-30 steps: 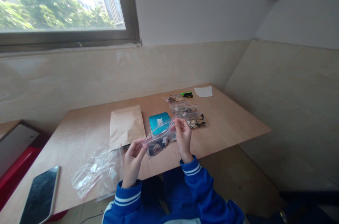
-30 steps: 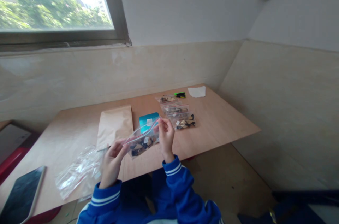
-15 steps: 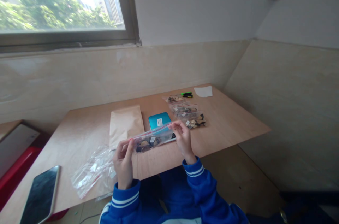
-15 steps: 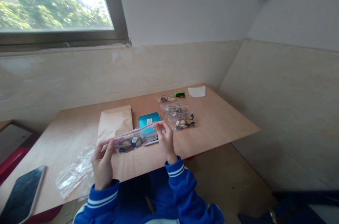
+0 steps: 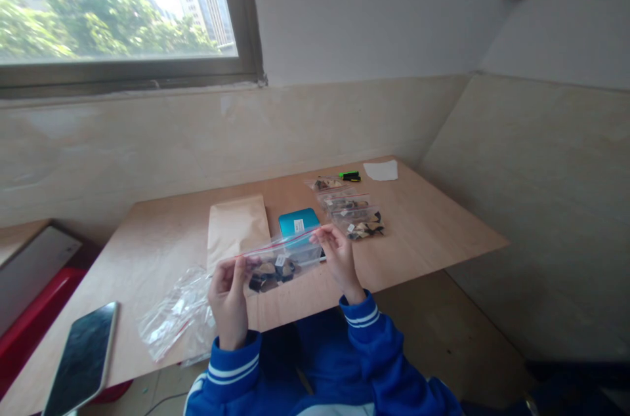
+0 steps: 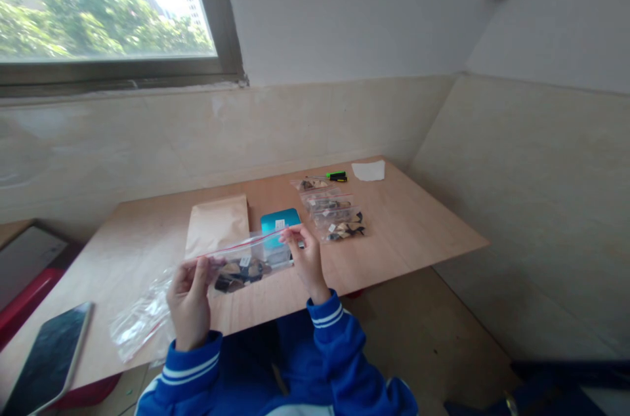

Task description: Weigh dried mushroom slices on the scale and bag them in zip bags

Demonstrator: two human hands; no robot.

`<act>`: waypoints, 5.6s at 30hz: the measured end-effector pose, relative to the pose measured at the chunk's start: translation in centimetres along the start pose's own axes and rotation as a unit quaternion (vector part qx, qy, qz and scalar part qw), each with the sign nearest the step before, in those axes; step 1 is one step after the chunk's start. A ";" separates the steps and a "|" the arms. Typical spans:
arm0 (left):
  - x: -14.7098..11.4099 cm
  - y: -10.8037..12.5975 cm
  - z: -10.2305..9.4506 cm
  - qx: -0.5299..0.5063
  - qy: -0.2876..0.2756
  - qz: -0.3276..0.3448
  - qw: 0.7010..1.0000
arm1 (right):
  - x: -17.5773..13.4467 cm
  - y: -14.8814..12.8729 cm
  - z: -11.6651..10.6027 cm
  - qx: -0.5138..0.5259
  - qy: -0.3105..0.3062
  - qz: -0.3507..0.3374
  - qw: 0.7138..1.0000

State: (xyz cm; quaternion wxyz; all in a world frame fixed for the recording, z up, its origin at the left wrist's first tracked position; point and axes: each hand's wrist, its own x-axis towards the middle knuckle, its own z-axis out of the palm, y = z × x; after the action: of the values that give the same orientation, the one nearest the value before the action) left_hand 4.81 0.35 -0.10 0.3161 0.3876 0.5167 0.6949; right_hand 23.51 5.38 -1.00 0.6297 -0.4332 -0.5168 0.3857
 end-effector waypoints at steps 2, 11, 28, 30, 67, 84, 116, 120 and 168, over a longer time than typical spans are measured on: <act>0.3 -0.2 -0.1 0.029 0.005 -0.002 1.000 | 0.0 0.1 -0.1 -0.015 -0.010 -0.014 1.000; 0.6 -0.5 0.2 -0.002 -0.010 -0.053 0.999 | -0.2 0.4 0.1 -0.060 0.075 -0.067 0.993; 0.0 -0.4 1.1 0.085 -0.099 0.021 0.991 | -0.7 -2.0 1.3 -0.295 -0.095 -0.244 0.919; -0.3 -0.4 1.4 0.095 -0.113 0.032 0.989 | -0.9 -2.3 2.0 -0.287 -0.145 -0.252 0.913; -1.4 -0.9 1.7 0.029 -0.031 0.026 0.999 | -1.2 -1.4 3.8 -0.275 -0.181 -0.186 0.926; 1.1 -1.0 -0.8 0.089 -0.060 0.060 0.992 | 0.5 -1.1 5.4 -0.283 -0.224 -0.235 0.903; 0.7 -3.4 8.7 -0.040 -0.002 0.025 0.999 | 5.1 0.4 -6.9 -0.287 -0.179 -0.233 0.912; 1.0 -3.8 8.7 -0.074 0.002 -0.002 0.997 | 4.7 0.5 -7.2 -0.263 -0.181 -0.203 0.926; 7.4 -9.2 -5.6 0.495 -0.106 0.104 0.856 | 0.9 10.0 -17.1 -0.214 0.279 0.066 0.934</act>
State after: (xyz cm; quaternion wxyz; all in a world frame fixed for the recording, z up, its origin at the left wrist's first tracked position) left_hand -3.39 6.32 -8.38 0.0611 0.6154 0.7128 0.3308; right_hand 40.10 6.98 -11.72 0.6137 -0.6813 -0.3608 0.1705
